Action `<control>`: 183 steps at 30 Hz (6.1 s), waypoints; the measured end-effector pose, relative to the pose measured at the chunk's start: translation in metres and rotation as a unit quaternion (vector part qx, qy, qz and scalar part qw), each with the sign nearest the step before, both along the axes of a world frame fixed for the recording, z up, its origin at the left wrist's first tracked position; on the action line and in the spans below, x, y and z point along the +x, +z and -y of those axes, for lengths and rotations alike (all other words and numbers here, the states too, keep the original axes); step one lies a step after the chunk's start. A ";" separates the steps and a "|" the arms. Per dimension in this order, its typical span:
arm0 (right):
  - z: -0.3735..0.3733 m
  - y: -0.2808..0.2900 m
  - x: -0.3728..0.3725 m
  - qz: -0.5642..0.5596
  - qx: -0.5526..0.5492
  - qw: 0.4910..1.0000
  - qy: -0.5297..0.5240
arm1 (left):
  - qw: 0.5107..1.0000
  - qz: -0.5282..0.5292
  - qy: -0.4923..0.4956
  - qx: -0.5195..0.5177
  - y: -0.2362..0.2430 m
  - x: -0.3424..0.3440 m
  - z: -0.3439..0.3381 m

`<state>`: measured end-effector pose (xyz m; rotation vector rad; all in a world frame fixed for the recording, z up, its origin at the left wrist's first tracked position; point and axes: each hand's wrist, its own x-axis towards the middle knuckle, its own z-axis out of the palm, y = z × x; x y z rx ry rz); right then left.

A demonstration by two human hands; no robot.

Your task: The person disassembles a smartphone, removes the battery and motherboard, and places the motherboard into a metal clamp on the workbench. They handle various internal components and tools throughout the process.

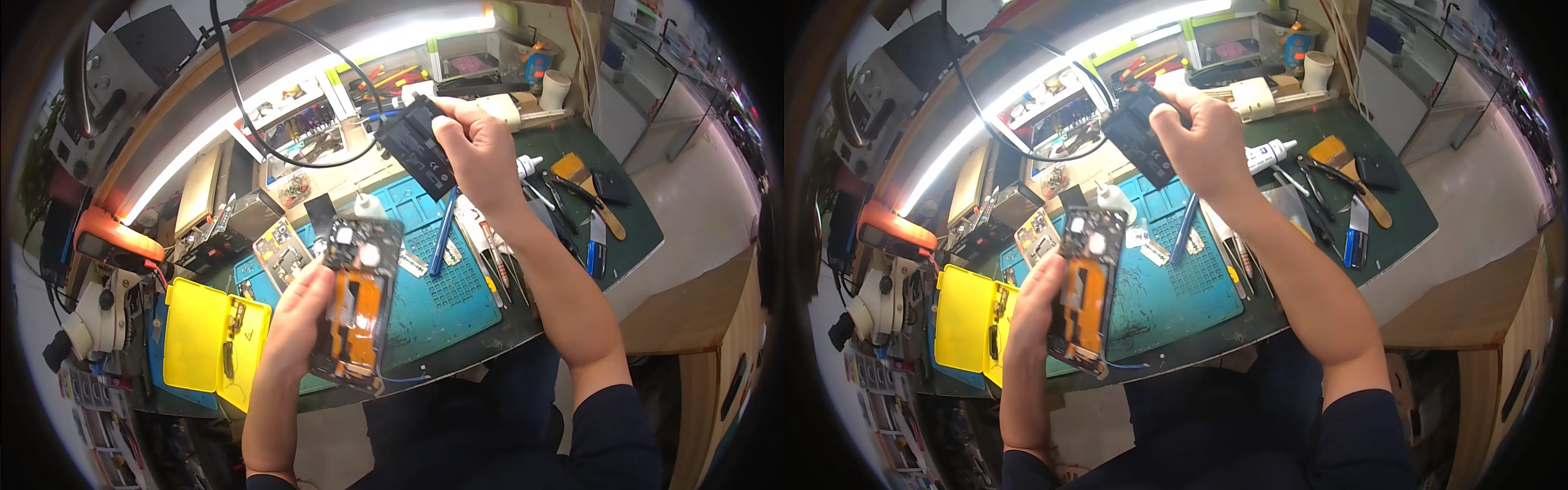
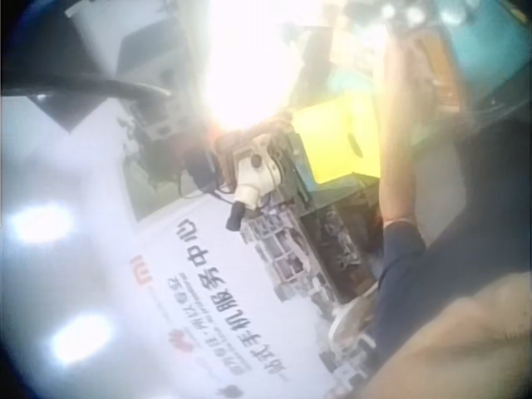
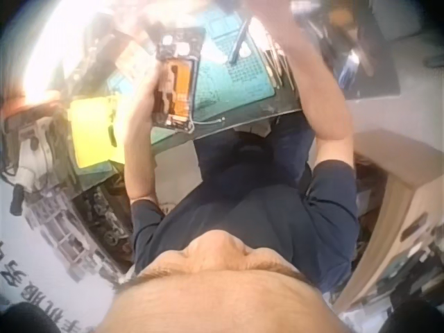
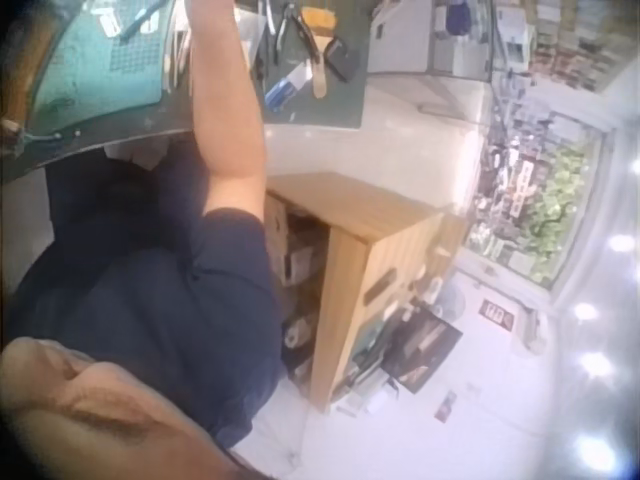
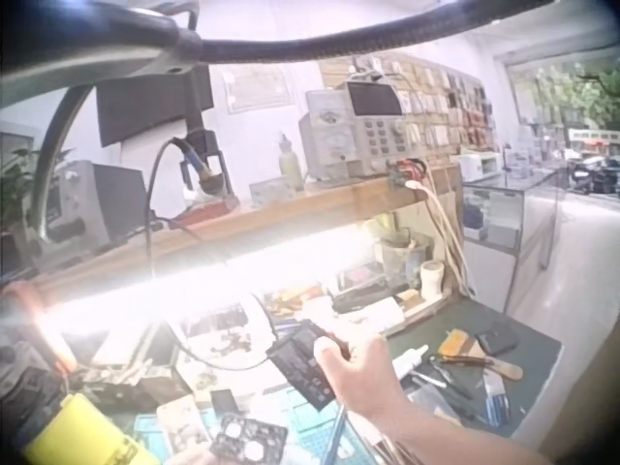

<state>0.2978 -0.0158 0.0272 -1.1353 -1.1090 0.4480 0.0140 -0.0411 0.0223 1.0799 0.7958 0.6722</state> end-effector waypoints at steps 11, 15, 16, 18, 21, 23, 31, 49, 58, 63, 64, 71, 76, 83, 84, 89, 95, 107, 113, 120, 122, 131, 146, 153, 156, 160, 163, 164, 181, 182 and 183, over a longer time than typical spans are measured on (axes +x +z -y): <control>0.014 0.011 -0.019 -0.299 -0.158 0.898 0.282 | 0.888 0.393 -0.063 -0.229 -0.019 0.001 -0.013; 0.023 0.016 -0.029 -0.275 -0.203 0.870 0.354 | 0.909 0.370 -0.072 -0.178 -0.027 -0.007 -0.016; 0.026 0.016 -0.032 -0.259 -0.202 0.870 0.367 | 0.924 0.343 -0.065 -0.157 -0.028 -0.009 -0.016; 0.029 0.014 -0.039 -0.235 -0.202 0.873 0.377 | 0.945 0.303 -0.045 -0.119 -0.023 -0.011 -0.018; 0.034 0.015 -0.044 -0.194 -0.230 0.857 0.419 | 0.954 0.292 0.016 -0.064 -0.013 -0.019 -0.026; 0.037 0.014 -0.048 -0.148 -0.229 0.859 0.433 | 0.929 0.368 0.005 -0.046 -0.015 -0.032 -0.038; 0.058 -0.005 -0.078 0.448 -0.116 0.813 0.353 | 0.904 0.420 0.058 -0.053 -0.002 -0.041 -0.039; 0.035 -0.046 -0.080 0.467 -0.011 0.865 0.183 | 0.901 0.420 0.110 -0.004 0.005 -0.033 -0.038; 0.020 -0.061 -0.111 0.479 -0.008 0.864 0.153 | 0.883 0.457 0.105 -0.012 0.008 -0.041 -0.036; 0.019 -0.060 -0.115 0.528 0.021 0.839 0.131 | 0.884 0.457 0.097 -0.004 0.007 -0.042 -0.037; 0.020 -0.059 -0.117 0.549 0.034 0.826 0.123 | 0.885 0.454 0.097 -0.002 0.006 -0.042 -0.037; 0.037 -0.019 -0.094 0.428 0.042 0.898 0.090 | 0.892 0.442 0.091 -0.008 -0.001 -0.043 -0.046; 0.138 -0.018 -0.027 0.407 0.063 0.907 -0.084 | 0.889 0.447 0.093 -0.002 0.000 -0.043 -0.041; 0.287 -0.034 0.072 0.638 -0.196 0.666 -0.333 | 0.883 0.465 0.045 -0.030 0.003 -0.036 -0.033; 0.299 -0.032 0.079 0.689 -0.212 0.606 -0.336 | 0.883 0.466 0.036 -0.036 0.003 -0.034 -0.031; 0.296 -0.031 0.073 0.256 -0.193 0.879 -0.353 | 0.892 0.445 -0.043 -0.064 0.000 -0.026 -0.031; 0.138 0.015 -0.022 0.396 0.053 0.912 -0.090 | 0.909 0.395 -0.092 -0.098 -0.019 -0.016 -0.018; 0.037 -0.013 -0.091 0.433 0.203 0.878 0.034 | 0.945 0.287 0.008 -0.158 -0.023 -0.008 -0.008; 0.034 -0.033 -0.084 0.412 0.205 0.886 0.057 | 0.936 0.302 -0.046 -0.173 -0.029 -0.002 -0.003; 0.037 -0.034 -0.080 0.434 0.191 0.879 0.061 | 0.933 0.303 -0.039 -0.193 -0.026 0.001 -0.004; 0.036 -0.034 -0.080 0.432 0.199 0.877 0.059 | 0.926 0.320 -0.049 -0.194 -0.027 0.000 -0.005; 0.035 -0.038 -0.082 0.421 0.217 0.879 0.057 | 0.917 0.341 -0.064 -0.197 -0.029 -0.001 -0.007; 0.036 -0.034 -0.082 0.407 0.212 0.886 0.065 | 0.928 0.316 -0.064 -0.188 -0.033 -0.002 -0.008; 0.034 -0.038 -0.084 0.387 0.211 0.895 0.060 | 0.922 0.328 -0.068 -0.195 -0.032 -0.004 -0.006; 0.033 -0.038 -0.085 0.383 0.210 0.899 0.040 | 0.929 0.313 -0.059 -0.189 -0.031 -0.003 -0.006; 0.034 -0.035 -0.087 0.358 0.203 0.910 0.057 | 0.943 0.273 -0.030 -0.187 -0.031 -0.003 -0.003; 0.034 -0.035 -0.088 0.352 0.200 0.913 0.053 | 0.947 0.260 -0.025 -0.187 -0.032 -0.002 -0.003; 0.034 -0.034 -0.088 0.351 0.198 0.914 0.049 | 0.947 0.260 -0.025 -0.187 -0.032 -0.002 -0.003; 0.034 -0.038 -0.090 0.360 0.208 0.908 0.038 | 0.951 0.245 -0.045 -0.183 -0.042 -0.004 -0.004; 0.034 -0.036 -0.090 0.355 0.208 0.910 0.041 | 0.951 0.246 -0.044 -0.184 -0.041 -0.004 -0.004; 0.035 -0.035 -0.090 0.351 0.208 0.912 0.045 | 0.948 0.254 -0.048 -0.185 -0.042 -0.004 -0.004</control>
